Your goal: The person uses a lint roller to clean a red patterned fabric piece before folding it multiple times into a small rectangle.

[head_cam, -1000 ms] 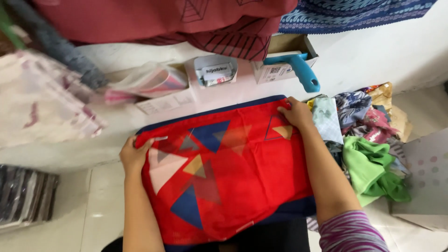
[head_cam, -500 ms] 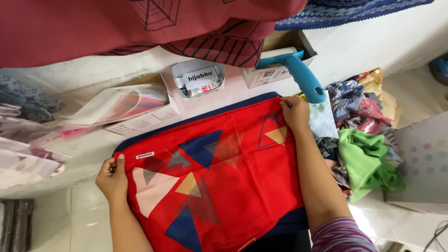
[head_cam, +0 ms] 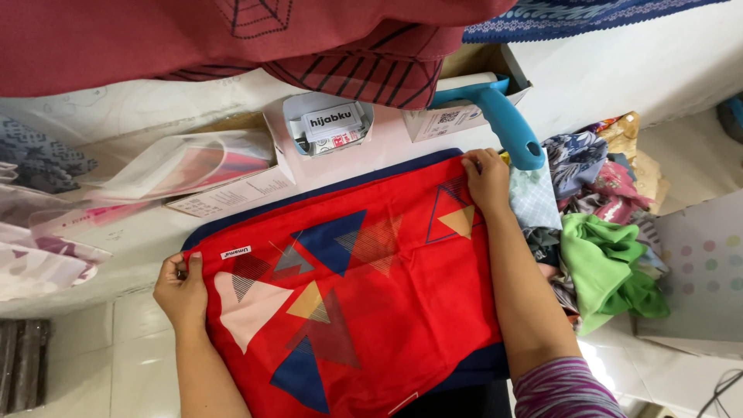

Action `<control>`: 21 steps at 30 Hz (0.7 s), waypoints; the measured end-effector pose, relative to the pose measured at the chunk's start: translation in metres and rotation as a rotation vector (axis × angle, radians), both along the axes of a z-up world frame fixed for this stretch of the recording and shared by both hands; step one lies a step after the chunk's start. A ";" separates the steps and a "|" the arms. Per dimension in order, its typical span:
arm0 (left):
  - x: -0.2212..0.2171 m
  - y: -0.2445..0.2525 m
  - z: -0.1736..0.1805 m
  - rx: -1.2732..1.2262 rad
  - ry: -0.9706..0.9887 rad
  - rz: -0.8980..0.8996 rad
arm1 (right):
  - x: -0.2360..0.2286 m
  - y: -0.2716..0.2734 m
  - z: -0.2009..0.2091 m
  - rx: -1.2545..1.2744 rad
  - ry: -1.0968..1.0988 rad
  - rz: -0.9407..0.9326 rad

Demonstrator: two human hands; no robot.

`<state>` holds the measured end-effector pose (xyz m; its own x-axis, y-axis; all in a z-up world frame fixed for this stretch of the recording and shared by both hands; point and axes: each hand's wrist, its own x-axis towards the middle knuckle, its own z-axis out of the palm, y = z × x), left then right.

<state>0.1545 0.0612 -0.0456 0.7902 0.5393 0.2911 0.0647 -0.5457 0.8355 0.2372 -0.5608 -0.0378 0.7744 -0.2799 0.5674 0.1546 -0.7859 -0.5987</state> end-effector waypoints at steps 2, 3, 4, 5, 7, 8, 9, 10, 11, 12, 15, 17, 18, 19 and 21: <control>0.000 0.001 0.001 -0.015 0.003 0.001 | 0.004 -0.004 -0.008 -0.035 0.114 0.021; -0.001 -0.001 0.003 -0.015 0.004 0.003 | 0.006 -0.006 -0.012 -0.035 0.115 0.024; -0.002 -0.003 0.004 -0.016 0.005 -0.002 | 0.008 -0.008 -0.016 -0.011 0.138 0.004; -0.003 -0.005 0.006 -0.018 0.006 -0.008 | 0.010 -0.010 -0.019 0.012 0.160 -0.017; -0.001 -0.003 0.003 -0.019 0.009 -0.008 | 0.008 -0.010 -0.017 0.002 0.145 -0.009; -0.001 -0.003 0.001 -0.019 0.011 -0.011 | 0.007 -0.010 -0.015 -0.007 0.128 -0.004; 0.001 -0.001 -0.002 -0.019 0.011 -0.006 | 0.009 -0.011 -0.017 -0.007 0.127 0.000; 0.003 0.002 -0.006 -0.021 0.000 -0.017 | 0.010 -0.012 -0.019 -0.027 0.132 0.004; 0.005 0.005 -0.008 -0.021 -0.010 -0.025 | 0.012 -0.012 -0.021 -0.046 0.136 0.010; 0.005 0.004 -0.008 -0.020 -0.011 -0.020 | 0.012 -0.013 -0.021 -0.045 0.135 0.016; 0.007 0.008 -0.014 0.001 -0.015 -0.012 | 0.015 -0.017 -0.026 -0.064 0.132 0.041; 0.008 0.017 -0.028 0.030 -0.058 -0.038 | 0.021 -0.023 -0.034 -0.183 0.121 0.029; 0.012 0.016 -0.028 0.031 -0.057 -0.019 | 0.019 -0.024 -0.033 -0.183 0.119 0.048; 0.012 0.014 -0.030 0.025 -0.076 -0.033 | 0.020 -0.024 -0.031 -0.171 0.104 0.056; 0.011 0.010 -0.028 0.018 -0.094 -0.015 | 0.021 -0.026 -0.032 -0.162 0.089 0.096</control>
<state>0.1657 0.0713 -0.0740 0.7669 0.5216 0.3740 -0.0220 -0.5611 0.8275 0.2581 -0.5865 -0.0694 0.8421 -0.1126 0.5274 0.1861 -0.8572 -0.4802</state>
